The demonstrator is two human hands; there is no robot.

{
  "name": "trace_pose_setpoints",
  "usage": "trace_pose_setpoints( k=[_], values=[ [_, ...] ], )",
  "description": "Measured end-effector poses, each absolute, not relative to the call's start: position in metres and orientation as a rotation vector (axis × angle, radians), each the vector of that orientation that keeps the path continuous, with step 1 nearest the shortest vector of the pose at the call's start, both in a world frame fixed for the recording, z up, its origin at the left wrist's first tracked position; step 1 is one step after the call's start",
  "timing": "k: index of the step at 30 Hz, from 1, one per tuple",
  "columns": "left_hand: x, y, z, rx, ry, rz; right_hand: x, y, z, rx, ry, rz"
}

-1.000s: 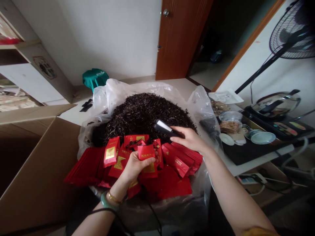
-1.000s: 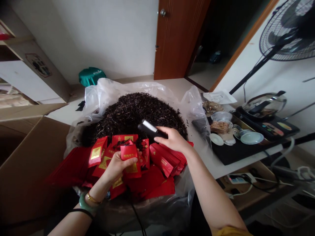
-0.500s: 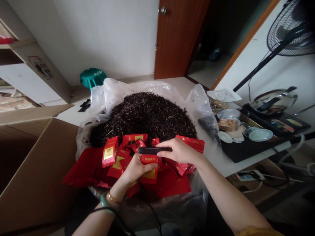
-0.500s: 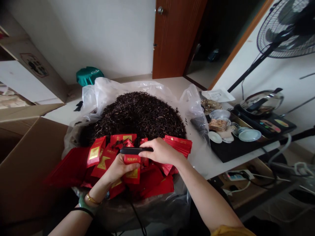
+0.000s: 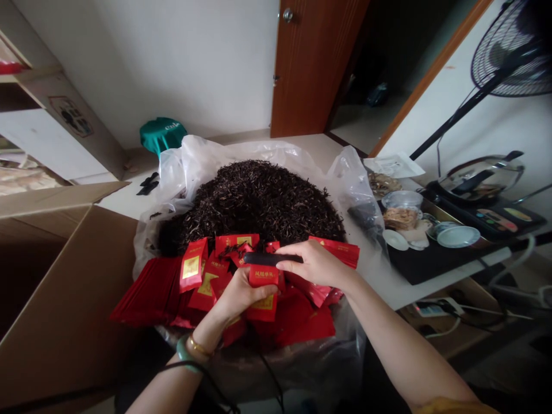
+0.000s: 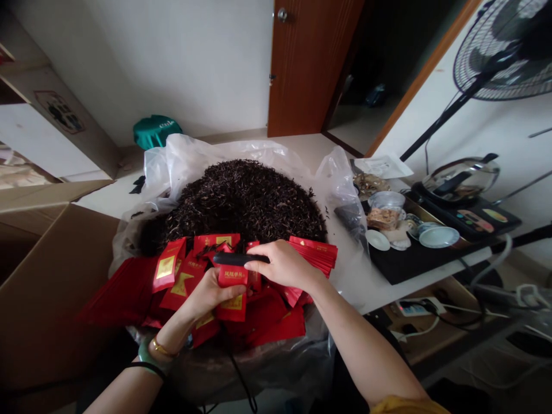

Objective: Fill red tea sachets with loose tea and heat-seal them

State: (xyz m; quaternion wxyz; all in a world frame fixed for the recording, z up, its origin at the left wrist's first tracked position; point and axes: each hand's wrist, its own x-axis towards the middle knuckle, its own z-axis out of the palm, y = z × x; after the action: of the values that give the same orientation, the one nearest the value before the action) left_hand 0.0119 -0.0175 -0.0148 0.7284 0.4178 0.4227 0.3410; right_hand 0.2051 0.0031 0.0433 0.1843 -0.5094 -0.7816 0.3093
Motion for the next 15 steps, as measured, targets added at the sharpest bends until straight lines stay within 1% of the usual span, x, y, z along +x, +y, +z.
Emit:
trace_pose_setpoints(
  k=[15],
  values=[
    [0.0141, -0.0177, -0.0104, 0.912, 0.942, 0.719, 0.2064, 0.0032, 0.0438, -1.443, -2.206, 0.887]
  ],
)
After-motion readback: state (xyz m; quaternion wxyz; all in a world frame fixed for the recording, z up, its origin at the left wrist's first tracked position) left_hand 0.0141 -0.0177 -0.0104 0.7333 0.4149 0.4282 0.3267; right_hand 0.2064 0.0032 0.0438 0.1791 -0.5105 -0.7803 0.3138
